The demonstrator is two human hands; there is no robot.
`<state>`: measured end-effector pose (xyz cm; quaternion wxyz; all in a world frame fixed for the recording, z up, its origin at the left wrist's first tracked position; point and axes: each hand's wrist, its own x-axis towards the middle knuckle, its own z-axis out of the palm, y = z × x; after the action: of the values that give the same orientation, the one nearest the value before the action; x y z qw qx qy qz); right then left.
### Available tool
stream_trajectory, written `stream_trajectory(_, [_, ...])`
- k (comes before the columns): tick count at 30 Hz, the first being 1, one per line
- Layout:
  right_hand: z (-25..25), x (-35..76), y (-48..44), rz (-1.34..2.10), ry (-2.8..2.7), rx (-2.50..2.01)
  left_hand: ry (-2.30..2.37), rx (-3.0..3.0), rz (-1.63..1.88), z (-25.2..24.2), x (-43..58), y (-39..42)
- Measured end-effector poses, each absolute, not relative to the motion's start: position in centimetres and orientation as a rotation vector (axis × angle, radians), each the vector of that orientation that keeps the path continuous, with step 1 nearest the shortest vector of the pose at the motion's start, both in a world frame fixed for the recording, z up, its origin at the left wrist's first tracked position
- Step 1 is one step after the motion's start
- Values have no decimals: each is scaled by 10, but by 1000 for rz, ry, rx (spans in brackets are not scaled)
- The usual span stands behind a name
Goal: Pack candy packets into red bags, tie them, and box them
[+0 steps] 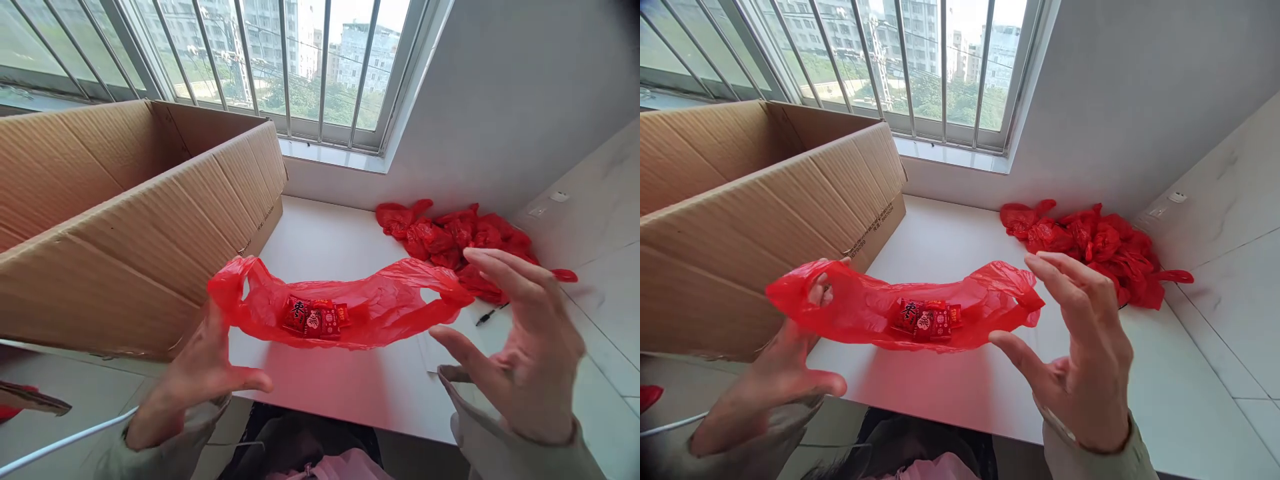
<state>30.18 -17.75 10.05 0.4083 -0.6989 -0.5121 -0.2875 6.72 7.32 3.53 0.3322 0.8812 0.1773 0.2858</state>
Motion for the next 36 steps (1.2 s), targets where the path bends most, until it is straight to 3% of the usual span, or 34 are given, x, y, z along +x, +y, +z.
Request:
stream_trajectory(3, [82, 316, -169, -196, -1323, -1828, 333, 2303, 609, 26, 75, 86])
stream_trajectory(6, [62, 327, -163, 102, -1219, -1703, 206, 2141, 634, 28, 89, 95])
stream_trajectory(12, [43, 329, -146, 265, -998, -1523, 261, 2048, 545, 34, 108, 91])
stream_trajectory(18, [62, 315, -122, 231, -703, -1258, 290, 1865, 644, 53, 126, 63])
stream_trajectory(25, [72, 297, -105, 634, -540, -893, 116, 1380, 524, 51, 145, 38])
stream_trajectory(30, [63, 291, -99, 488, -514, -950, 143, 1015, 475, 42, 152, 21])
stream_trajectory(36, [74, 255, -111, 218, -937, -1304, 490, 1470, 539, 48, 157, -5])
